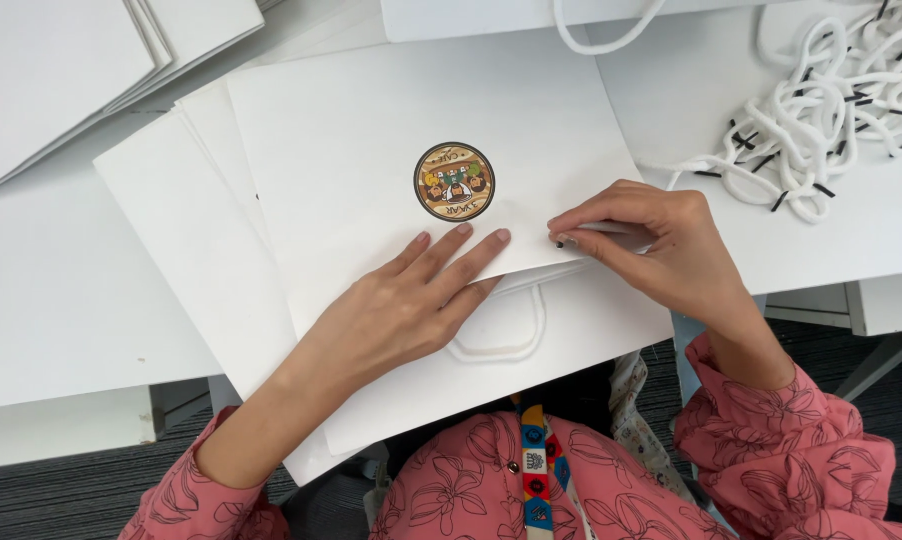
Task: Manually attaching white cord handles to paper shopping bags by threading them through pre-punched holes.
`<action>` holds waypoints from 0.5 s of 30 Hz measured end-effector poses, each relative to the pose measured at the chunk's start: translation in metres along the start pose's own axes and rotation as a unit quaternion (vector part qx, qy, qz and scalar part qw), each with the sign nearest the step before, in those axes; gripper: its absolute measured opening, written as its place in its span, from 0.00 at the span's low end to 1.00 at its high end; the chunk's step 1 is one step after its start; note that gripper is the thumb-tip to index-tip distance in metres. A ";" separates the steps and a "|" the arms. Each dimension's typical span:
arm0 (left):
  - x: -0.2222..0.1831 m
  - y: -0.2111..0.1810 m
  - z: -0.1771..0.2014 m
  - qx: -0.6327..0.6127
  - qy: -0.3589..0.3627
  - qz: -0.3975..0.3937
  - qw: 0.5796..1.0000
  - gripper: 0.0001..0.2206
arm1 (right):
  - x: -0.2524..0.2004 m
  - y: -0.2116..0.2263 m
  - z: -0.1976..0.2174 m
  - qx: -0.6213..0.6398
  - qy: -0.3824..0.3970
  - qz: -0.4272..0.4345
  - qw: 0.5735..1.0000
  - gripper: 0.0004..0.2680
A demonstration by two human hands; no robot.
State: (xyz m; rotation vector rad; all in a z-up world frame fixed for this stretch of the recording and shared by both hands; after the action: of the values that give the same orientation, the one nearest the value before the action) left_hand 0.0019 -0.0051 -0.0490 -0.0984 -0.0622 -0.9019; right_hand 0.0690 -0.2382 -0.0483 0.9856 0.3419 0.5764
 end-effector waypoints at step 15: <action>0.009 0.025 0.030 -0.187 0.021 0.071 0.980 0.31 | 0.002 0.048 0.008 -0.305 -0.007 0.176 0.936 0.14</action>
State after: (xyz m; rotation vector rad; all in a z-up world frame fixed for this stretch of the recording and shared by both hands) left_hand 0.0265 0.0063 -0.0201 -0.4288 0.1531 -0.7649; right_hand 0.0604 -0.2224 -0.0026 0.4432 -0.0416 0.9318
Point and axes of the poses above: each hand's wrist, its own x-axis towards the middle knuckle, its own z-axis out of the back of the hand, y = z × x, the point moved 4 cm from there along x, towards the middle knuckle, and after that the axes turned 9 degrees about y, right-handed, at the moved point
